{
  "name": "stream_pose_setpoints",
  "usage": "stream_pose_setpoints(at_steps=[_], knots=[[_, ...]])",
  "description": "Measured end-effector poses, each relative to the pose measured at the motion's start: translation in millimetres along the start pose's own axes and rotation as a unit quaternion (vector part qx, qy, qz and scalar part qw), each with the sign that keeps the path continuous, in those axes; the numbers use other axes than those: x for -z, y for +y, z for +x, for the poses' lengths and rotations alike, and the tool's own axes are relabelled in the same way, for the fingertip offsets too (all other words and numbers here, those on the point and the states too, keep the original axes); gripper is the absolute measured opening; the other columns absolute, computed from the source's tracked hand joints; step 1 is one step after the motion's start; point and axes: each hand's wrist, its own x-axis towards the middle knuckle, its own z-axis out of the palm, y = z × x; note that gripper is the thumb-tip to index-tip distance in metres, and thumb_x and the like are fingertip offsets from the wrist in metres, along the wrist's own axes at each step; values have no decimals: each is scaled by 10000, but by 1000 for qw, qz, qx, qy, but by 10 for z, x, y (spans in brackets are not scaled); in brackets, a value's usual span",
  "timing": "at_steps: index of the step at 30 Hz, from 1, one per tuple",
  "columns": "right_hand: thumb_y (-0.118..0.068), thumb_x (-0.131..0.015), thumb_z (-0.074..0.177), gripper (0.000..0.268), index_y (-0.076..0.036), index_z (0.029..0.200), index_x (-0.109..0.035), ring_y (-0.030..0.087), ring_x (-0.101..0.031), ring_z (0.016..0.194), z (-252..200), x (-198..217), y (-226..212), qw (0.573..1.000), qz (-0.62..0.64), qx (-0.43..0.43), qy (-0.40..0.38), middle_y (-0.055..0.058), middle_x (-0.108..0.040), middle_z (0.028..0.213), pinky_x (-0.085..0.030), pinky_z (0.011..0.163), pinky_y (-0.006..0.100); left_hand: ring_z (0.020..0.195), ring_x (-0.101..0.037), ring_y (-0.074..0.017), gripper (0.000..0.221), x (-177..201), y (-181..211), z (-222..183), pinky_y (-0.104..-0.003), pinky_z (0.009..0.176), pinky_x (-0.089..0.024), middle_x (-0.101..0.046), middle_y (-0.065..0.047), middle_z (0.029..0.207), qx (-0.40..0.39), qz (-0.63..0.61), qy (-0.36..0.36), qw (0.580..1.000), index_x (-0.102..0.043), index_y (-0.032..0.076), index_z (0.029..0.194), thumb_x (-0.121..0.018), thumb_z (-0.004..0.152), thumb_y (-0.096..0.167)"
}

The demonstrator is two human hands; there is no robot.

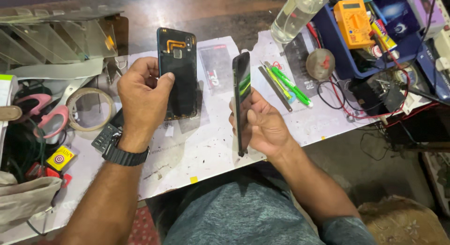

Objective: The person disassembles a smartphone, removes the battery, and applies adhesive to the battery and internal frame. They then reinsert the battery, connect the ribbon cable, and prepare to reassemble the device by aligning the back cover.

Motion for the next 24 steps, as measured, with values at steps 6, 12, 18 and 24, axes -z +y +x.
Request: stream_pose_setpoints(at_steps=[6, 12, 18, 24], knots=[[-98, -747, 982, 407, -80, 1336, -547, 131, -523, 809, 44, 26, -8, 998, 44, -27, -30, 14, -549, 956, -462, 685, 275, 718, -604, -8, 125, -14, 6, -7, -180, 625, -482, -697, 9, 894, -5, 14, 5, 1000, -668, -11, 1054, -693, 931, -15], [-151, -718, 947, 596, -40, 1489, -498, 169, -577, 822, 56, -7, 6, 998, 39, -41, -25, 98, -630, 1105, -464, 634, 282, 652, -577, -23, 113, -31, 70, -31, -210, 575, -465, -692, 5, 838, -1, 85, 10, 996, -687, 0, 1021, -706, 909, 6], [-224, -697, 940, 683, -19, 1542, -448, 150, -569, 798, 90, -61, 23, 997, 45, -36, -55, 117, -633, 1153, -458, 656, 276, 675, -573, -41, 95, -46, 97, -38, -231, 607, -480, -681, 4, 853, 34, 60, -7, 998, -654, 13, 1024, -651, 942, 61], [-450, -789, 904, 982, 24, 1628, -326, 133, -544, 812, 81, -136, -22, 996, 5, -25, -82, 138, -587, 1176, -445, 704, 274, 718, -565, -84, 97, -45, 104, -50, -261, 659, -487, -650, -25, 826, 32, 77, -20, 996, -625, 9, 1011, -638, 952, 85]])
